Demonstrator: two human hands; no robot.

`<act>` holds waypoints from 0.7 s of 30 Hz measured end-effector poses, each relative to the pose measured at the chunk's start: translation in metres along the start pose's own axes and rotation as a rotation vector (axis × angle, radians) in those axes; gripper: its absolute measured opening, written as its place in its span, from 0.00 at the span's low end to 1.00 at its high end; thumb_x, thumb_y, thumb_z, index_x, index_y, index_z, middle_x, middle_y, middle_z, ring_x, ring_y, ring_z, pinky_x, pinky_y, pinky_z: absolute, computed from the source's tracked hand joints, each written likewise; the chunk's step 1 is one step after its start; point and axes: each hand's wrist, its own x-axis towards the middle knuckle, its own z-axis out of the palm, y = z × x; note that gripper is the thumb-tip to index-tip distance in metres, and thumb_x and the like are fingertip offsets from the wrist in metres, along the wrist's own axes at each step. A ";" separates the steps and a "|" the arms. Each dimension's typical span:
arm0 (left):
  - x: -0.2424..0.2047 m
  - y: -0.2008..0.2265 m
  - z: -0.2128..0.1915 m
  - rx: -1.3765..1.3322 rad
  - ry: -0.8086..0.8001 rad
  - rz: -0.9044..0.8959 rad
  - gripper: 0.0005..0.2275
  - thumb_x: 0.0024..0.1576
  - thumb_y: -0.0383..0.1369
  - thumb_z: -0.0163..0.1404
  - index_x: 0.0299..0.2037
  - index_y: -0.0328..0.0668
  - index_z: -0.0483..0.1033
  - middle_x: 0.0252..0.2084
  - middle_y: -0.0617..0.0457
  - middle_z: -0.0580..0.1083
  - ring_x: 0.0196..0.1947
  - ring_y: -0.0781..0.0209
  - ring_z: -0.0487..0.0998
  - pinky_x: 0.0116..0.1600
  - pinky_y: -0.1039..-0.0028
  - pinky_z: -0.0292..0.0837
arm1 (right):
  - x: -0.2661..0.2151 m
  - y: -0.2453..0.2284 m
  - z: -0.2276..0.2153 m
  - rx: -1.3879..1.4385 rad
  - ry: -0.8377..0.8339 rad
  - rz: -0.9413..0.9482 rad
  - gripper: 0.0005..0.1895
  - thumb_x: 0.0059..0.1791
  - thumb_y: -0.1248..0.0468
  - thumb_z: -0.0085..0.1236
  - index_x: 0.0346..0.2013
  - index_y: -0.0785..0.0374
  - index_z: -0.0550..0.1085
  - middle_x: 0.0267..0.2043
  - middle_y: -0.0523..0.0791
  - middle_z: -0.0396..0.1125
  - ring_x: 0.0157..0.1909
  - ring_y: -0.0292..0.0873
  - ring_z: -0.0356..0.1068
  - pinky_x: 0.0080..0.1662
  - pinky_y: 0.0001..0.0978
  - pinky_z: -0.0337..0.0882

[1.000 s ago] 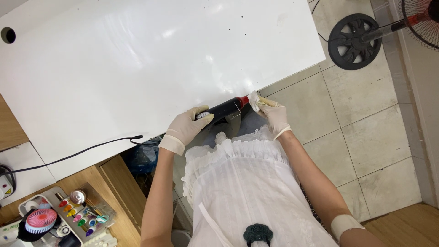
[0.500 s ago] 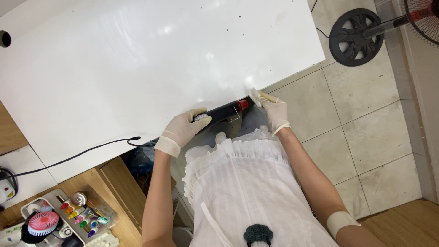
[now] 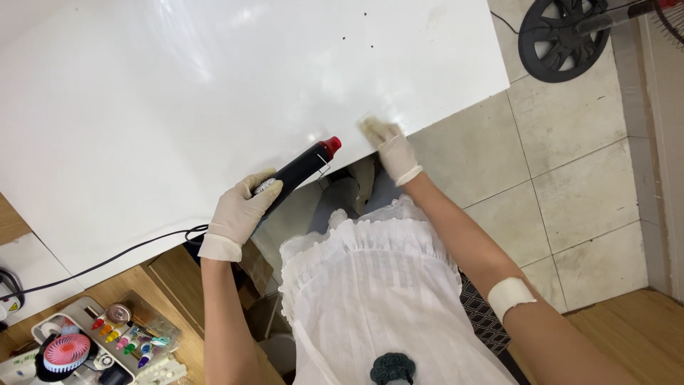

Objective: The recorder is cleaning a white surface with a heat tool and a wipe, then organizing various items into a container and putting things away.

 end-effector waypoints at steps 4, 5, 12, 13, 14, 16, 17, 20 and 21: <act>-0.002 -0.002 -0.007 0.022 0.021 0.016 0.23 0.56 0.42 0.56 0.59 0.40 0.77 0.44 0.52 0.79 0.44 0.68 0.77 0.53 0.80 0.69 | 0.058 0.026 -0.101 0.828 0.046 0.948 0.20 0.60 0.57 0.45 0.64 0.61 0.69 0.56 0.52 0.60 0.54 0.47 0.68 0.58 0.33 0.72; -0.001 -0.003 -0.008 -0.018 0.030 0.036 0.22 0.56 0.42 0.56 0.58 0.39 0.77 0.44 0.54 0.79 0.43 0.69 0.76 0.52 0.80 0.69 | 0.058 0.038 -0.075 0.758 0.250 0.836 0.19 0.59 0.60 0.44 0.63 0.63 0.70 0.53 0.53 0.61 0.52 0.48 0.68 0.57 0.33 0.73; -0.006 0.025 -0.016 -0.163 0.057 -0.116 0.21 0.57 0.39 0.56 0.60 0.42 0.78 0.34 0.54 0.75 0.30 0.70 0.72 0.35 0.78 0.68 | 0.048 -0.060 -0.012 0.263 0.004 -0.043 0.22 0.49 0.72 0.51 0.58 0.65 0.73 0.62 0.48 0.69 0.46 0.54 0.67 0.52 0.41 0.73; -0.004 0.025 -0.017 -0.164 0.059 -0.108 0.21 0.57 0.39 0.56 0.60 0.42 0.78 0.34 0.54 0.75 0.30 0.70 0.72 0.35 0.78 0.68 | 0.046 -0.037 -0.013 0.258 0.010 -0.045 0.22 0.49 0.72 0.51 0.58 0.65 0.73 0.62 0.48 0.69 0.46 0.54 0.67 0.52 0.41 0.73; -0.003 0.026 -0.018 -0.138 0.080 -0.078 0.20 0.57 0.39 0.56 0.59 0.42 0.78 0.35 0.56 0.76 0.30 0.72 0.72 0.35 0.81 0.68 | 0.044 -0.015 -0.015 0.204 0.100 -0.108 0.26 0.48 0.74 0.49 0.62 0.63 0.72 0.63 0.49 0.68 0.50 0.53 0.68 0.54 0.40 0.73; -0.004 0.027 -0.021 -0.108 0.098 -0.056 0.20 0.57 0.39 0.56 0.58 0.42 0.78 0.36 0.59 0.76 0.30 0.74 0.71 0.36 0.84 0.69 | 0.037 0.039 -0.014 0.153 0.183 -0.165 0.30 0.47 0.75 0.47 0.65 0.61 0.71 0.64 0.49 0.67 0.54 0.52 0.69 0.56 0.39 0.73; -0.005 0.028 -0.022 -0.143 0.109 -0.068 0.20 0.57 0.39 0.56 0.59 0.42 0.78 0.35 0.58 0.76 0.29 0.73 0.70 0.35 0.83 0.68 | 0.034 0.075 -0.012 0.126 0.120 0.088 0.26 0.54 0.73 0.45 0.67 0.61 0.70 0.59 0.52 0.67 0.53 0.51 0.68 0.56 0.39 0.73; -0.005 0.021 -0.024 -0.170 0.129 -0.069 0.20 0.58 0.38 0.56 0.60 0.42 0.78 0.36 0.56 0.75 0.30 0.72 0.69 0.36 0.82 0.67 | 0.055 0.091 -0.049 0.459 0.249 0.592 0.16 0.61 0.66 0.47 0.63 0.65 0.72 0.56 0.57 0.65 0.53 0.50 0.69 0.58 0.37 0.74; -0.002 0.018 -0.023 -0.168 0.139 -0.050 0.20 0.59 0.38 0.56 0.60 0.43 0.79 0.36 0.54 0.74 0.31 0.71 0.68 0.37 0.81 0.66 | 0.069 0.085 -0.070 0.817 0.453 0.831 0.14 0.61 0.62 0.52 0.56 0.68 0.75 0.57 0.58 0.62 0.54 0.49 0.71 0.59 0.35 0.76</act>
